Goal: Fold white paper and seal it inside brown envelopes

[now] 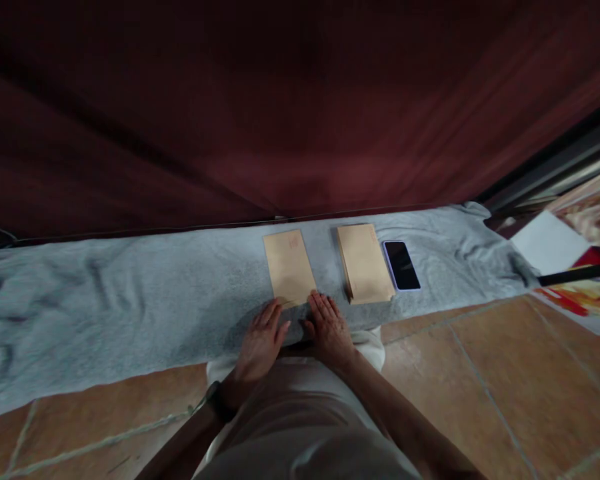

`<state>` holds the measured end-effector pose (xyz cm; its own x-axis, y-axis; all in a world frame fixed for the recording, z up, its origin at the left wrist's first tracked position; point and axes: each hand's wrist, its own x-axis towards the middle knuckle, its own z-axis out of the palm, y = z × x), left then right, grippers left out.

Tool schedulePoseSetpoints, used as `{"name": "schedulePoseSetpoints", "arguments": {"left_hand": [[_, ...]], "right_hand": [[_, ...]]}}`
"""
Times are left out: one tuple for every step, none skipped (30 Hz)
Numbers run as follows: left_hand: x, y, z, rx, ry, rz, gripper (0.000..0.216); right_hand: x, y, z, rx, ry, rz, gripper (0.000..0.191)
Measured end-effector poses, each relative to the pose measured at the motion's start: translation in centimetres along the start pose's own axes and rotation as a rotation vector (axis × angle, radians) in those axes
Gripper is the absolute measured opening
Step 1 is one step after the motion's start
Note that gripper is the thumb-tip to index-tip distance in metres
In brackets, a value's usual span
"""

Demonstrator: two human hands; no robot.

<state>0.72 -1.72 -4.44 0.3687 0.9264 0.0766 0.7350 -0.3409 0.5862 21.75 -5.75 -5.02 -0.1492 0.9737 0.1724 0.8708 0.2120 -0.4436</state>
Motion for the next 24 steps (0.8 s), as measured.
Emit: {"name": "schedulePoseSetpoints", "arguments": {"left_hand": [[0.5,0.1,-0.2,-0.116,0.032,-0.085,0.048],[1.0,0.2,-0.3,-0.237,0.064,-0.182,0.047],[1.5,0.4,-0.4,-0.355,0.095,-0.28,0.047],[2.0,0.5,-0.5,-0.466,0.126,-0.37,0.05],[2.4,0.7,-0.5,-0.566,0.154,-0.443,0.053],[2.8,0.8,-0.5,-0.654,0.178,-0.495,0.057],[3.2,0.9,-0.5,-0.73,0.198,-0.53,0.059],[3.5,1.0,-0.5,-0.791,0.209,-0.55,0.06],[3.8,1.2,-0.4,-0.838,0.206,-0.562,0.059],[4.2,1.4,-0.4,-0.869,0.194,-0.568,0.056],[4.5,1.6,-0.4,-0.886,0.179,-0.565,0.052],[4.8,1.9,-0.5,-0.894,0.172,-0.553,0.047],[5.1,2.3,-0.6,-0.897,0.174,-0.532,0.043],[5.3,2.9,-0.7,-0.898,0.179,-0.502,0.04],[5.6,3.5,-0.9,-0.897,0.187,-0.469,0.039],[5.8,4.1,-1.2,-0.892,0.189,-0.433,0.038],[5.9,4.8,-1.5,-0.889,0.186,-0.398,0.039],[6.0,5.5,-1.8,-0.889,0.177,-0.368,0.04],[6.1,6.1,-2.1,-0.894,0.169,-0.344,0.041],[6.1,6.5,-2.3,-0.905,0.167,-0.33,0.042],[6.1,6.8,-2.4,-0.919,0.177,-0.333,0.045],[6.1,6.9,-2.4,-0.931,0.197,-0.35,0.047],[6.1,6.9,-2.2,-0.94,0.219,-0.38,0.05],[6.0,6.7,-2.0,-0.948,0.228,-0.415,0.051]], "right_hand": [[0.0,-0.2,0.2,-0.02,0.01,0.003,0.058],[0.1,-0.3,0.5,-0.04,0.022,0.008,0.058],[0.1,-0.5,0.7,-0.058,0.035,0.013,0.058],[0.2,-0.6,1.0,-0.074,0.047,0.019,0.058],[0.2,-0.7,1.2,-0.086,0.057,0.024,0.058],[0.3,-0.8,1.5,-0.094,0.065,0.03,0.058],[0.3,-1.0,1.7,-0.098,0.074,0.034,0.058],[0.4,-1.1,1.9,-0.102,0.084,0.04,0.058],[0.5,-1.3,2.1,-0.105,0.094,0.049,0.058],[0.6,-1.4,2.3,-0.11,0.105,0.061,0.058],[0.8,-1.6,2.4,-0.115,0.115,0.075,0.058],[1.0,-1.8,2.5,-0.119,0.126,0.089,0.058],[1.4,-2.0,2.5,-0.12,0.133,0.101,0.059],[1.8,-2.1,2.4,-0.117,0.139,0.115,0.059],[2.4,-2.2,2.1,-0.106,0.143,0.131,0.058],[2.9,-2.2,1.8,-0.083,0.146,0.151,0.057],[3.5,-2.2,1.4,-0.043,0.15,0.179,0.055],[4.2,-2.1,1.0,0.019,0.157,0.216,0.053],[4.7,-1.9,0.5,0.107,0.171,0.26,0.048],[5.2,-1.6,0.0,0.223,0.19,0.308,0.042],[5.6,-1.4,-0.4,0.37,0.214,0.362,0.035],[5.9,-1.2,-0.7,0.548,0.24,0.422,0.031],[6.1,-1.0,-0.9,0.745,0.263,0.484,0.033],[6.2,-1.0,-0.9,0.947,0.278,0.547,0.038]]}}
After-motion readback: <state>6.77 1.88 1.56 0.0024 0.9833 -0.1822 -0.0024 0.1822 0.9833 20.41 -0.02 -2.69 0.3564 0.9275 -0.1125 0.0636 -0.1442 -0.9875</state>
